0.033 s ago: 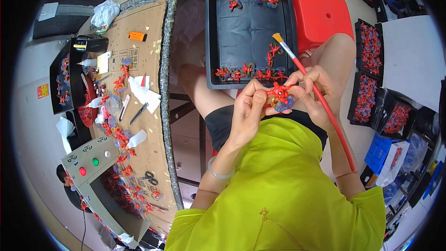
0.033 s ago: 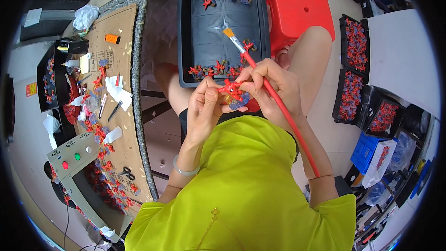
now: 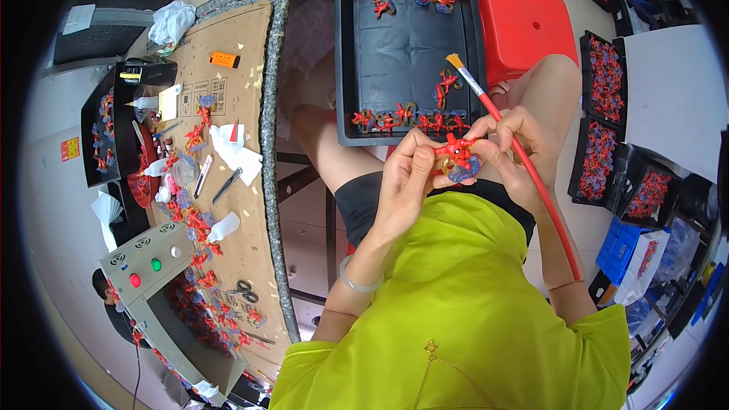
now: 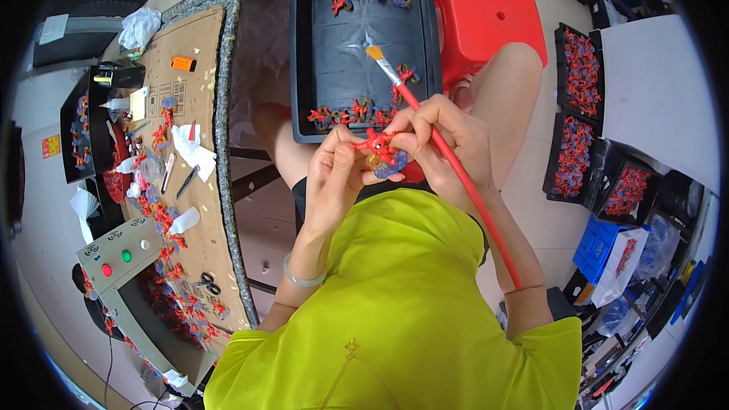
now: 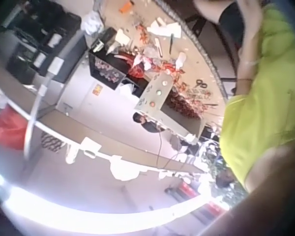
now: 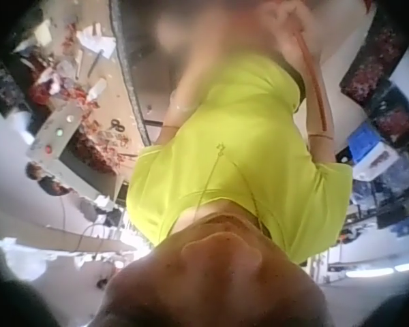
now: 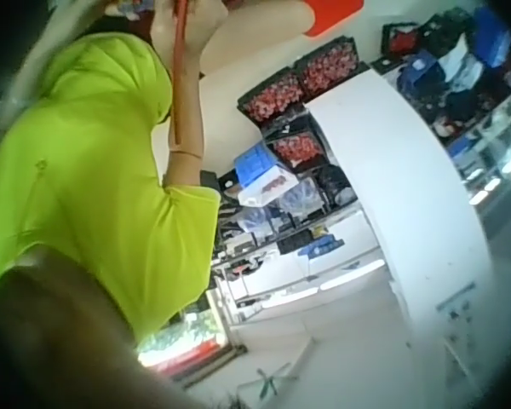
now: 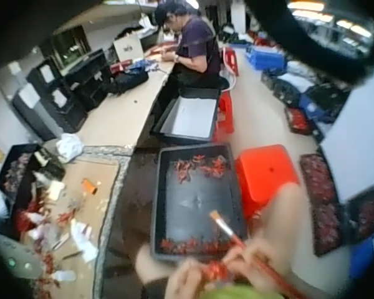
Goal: The person assembles plastic figurines by attaching pieces together by hand, applying liquid from a bottle, and brushing them with a paintbrush. Afterward, the person moves and rearranges trays containing figurine components.
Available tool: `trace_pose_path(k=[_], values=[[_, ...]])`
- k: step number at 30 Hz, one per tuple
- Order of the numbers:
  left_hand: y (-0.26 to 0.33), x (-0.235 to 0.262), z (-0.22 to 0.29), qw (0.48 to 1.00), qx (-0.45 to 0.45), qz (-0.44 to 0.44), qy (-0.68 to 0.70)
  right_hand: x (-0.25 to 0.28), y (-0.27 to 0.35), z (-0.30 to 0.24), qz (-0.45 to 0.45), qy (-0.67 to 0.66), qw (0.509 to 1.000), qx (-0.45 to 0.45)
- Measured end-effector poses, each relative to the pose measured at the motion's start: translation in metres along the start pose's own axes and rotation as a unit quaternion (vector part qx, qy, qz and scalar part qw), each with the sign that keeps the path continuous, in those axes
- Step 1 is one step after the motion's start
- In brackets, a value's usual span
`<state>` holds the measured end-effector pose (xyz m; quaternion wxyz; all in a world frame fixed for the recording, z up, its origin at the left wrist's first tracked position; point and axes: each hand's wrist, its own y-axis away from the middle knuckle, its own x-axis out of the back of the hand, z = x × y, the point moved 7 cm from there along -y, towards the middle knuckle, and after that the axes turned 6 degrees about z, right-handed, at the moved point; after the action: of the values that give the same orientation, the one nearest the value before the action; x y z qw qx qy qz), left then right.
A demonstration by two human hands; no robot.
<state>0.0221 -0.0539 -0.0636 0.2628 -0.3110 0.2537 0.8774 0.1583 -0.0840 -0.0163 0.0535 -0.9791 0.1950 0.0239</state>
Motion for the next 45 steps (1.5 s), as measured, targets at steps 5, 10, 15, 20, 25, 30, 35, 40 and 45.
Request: trace_pose_path(k=[5, 10, 15, 20, 25, 30, 35, 40, 45], values=[[0.000, -0.007, 0.000, 0.999, 0.017, -0.018, 0.027, 0.003, 0.002, 0.005, 0.037, -0.066, 0.996, -0.049], [0.001, -0.008, -0.003, 0.998, 0.000, -0.048, -0.049, 0.009, -0.004, 0.005, 0.025, -0.048, 0.997, -0.049], [0.001, -0.003, 0.001, 0.997, -0.037, 0.019, -0.060, 0.040, -0.001, -0.037, 0.078, 0.035, 0.991, 0.103], [0.003, 0.001, 0.003, 0.993, -0.052, 0.022, -0.104, 0.025, 0.009, -0.056, -0.027, 0.018, 0.995, 0.095], [0.010, -0.004, 0.017, 0.966, -0.152, 0.060, -0.200, 0.013, 0.009, -0.048, -0.059, 0.136, 0.982, 0.117], [0.009, 0.003, 0.012, 0.973, -0.088, 0.103, -0.186, 0.031, 0.007, -0.062, 0.049, 0.159, 0.972, 0.168], [0.010, 0.005, 0.010, 0.981, -0.077, 0.108, -0.144, 0.006, 0.009, -0.058, -0.010, 0.188, 0.960, 0.205], [0.009, 0.008, 0.009, 0.991, -0.034, 0.110, -0.068, 0.022, 0.007, -0.054, 0.051, 0.159, 0.973, 0.161], [0.009, 0.008, 0.015, 0.966, -0.070, 0.154, -0.197, 0.015, 0.006, -0.039, 0.035, 0.143, 0.982, 0.122]])
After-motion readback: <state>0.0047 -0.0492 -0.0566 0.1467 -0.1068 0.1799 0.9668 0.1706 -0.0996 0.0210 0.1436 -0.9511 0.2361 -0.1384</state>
